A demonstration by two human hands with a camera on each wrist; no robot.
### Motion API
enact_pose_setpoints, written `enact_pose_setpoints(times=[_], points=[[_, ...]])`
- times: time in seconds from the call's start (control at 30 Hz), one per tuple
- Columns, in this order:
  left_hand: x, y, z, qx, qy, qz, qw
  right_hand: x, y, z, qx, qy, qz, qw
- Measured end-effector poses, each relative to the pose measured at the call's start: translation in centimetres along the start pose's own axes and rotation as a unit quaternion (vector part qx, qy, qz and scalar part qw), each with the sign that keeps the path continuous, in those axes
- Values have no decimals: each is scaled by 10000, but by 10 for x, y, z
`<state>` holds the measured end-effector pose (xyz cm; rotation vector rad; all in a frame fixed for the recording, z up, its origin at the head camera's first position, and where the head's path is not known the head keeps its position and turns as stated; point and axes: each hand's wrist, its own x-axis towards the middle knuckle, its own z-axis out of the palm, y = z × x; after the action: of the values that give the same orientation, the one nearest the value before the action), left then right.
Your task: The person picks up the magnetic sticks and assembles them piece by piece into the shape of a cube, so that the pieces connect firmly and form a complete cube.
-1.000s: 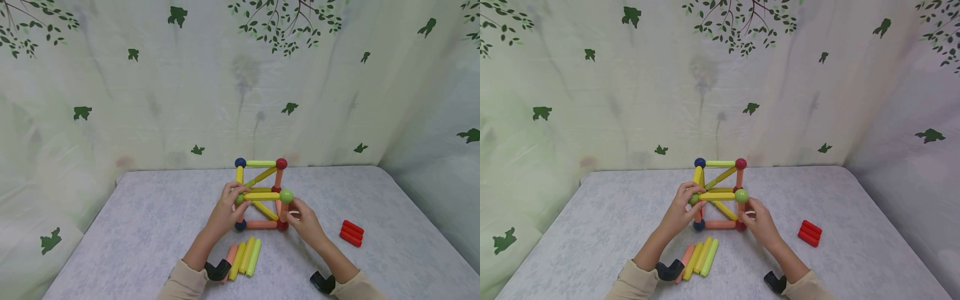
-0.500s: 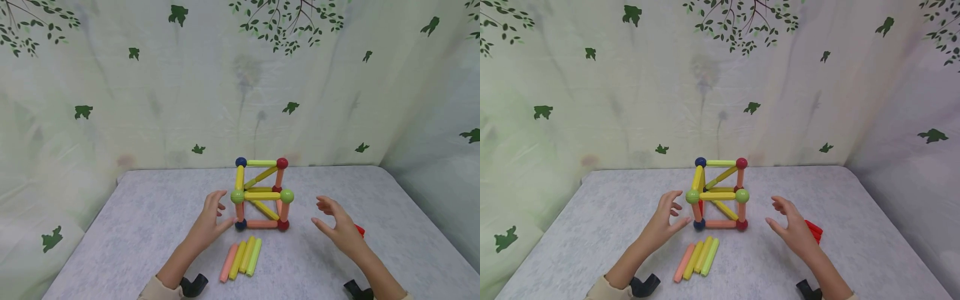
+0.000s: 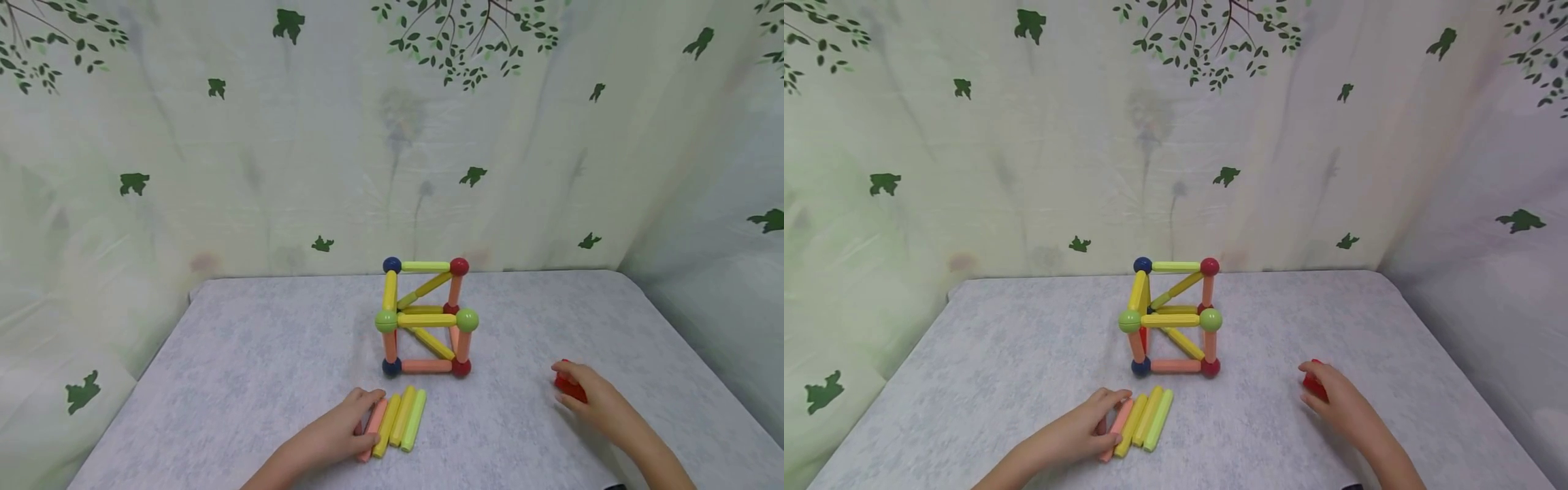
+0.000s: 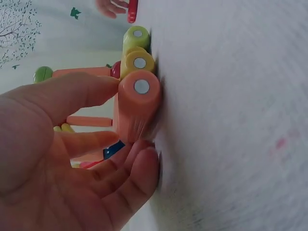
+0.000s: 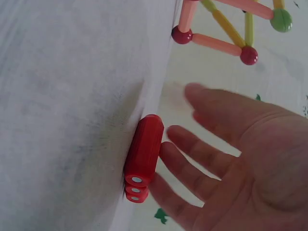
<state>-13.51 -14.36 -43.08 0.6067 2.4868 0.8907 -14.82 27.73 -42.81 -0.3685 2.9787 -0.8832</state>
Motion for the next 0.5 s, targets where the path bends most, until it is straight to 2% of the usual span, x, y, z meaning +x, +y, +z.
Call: enact_pose_setpoints(times=[0.17, 0.33, 0.4, 0.5], points=[[-2, 0, 2, -12, -178, -210, 9996, 1, 7, 1, -373, -245, 253, 9987], [0, 0, 5, 195, 140, -241, 9994, 4, 8, 4, -771, -602, 667, 9930], [1, 1, 4, 100, 251, -313, 9991, 5, 4, 5, -728, -543, 634, 9938], [1, 4, 0, -91, 370, -439, 9983, 4, -4, 5, -433, -134, 202, 9988]])
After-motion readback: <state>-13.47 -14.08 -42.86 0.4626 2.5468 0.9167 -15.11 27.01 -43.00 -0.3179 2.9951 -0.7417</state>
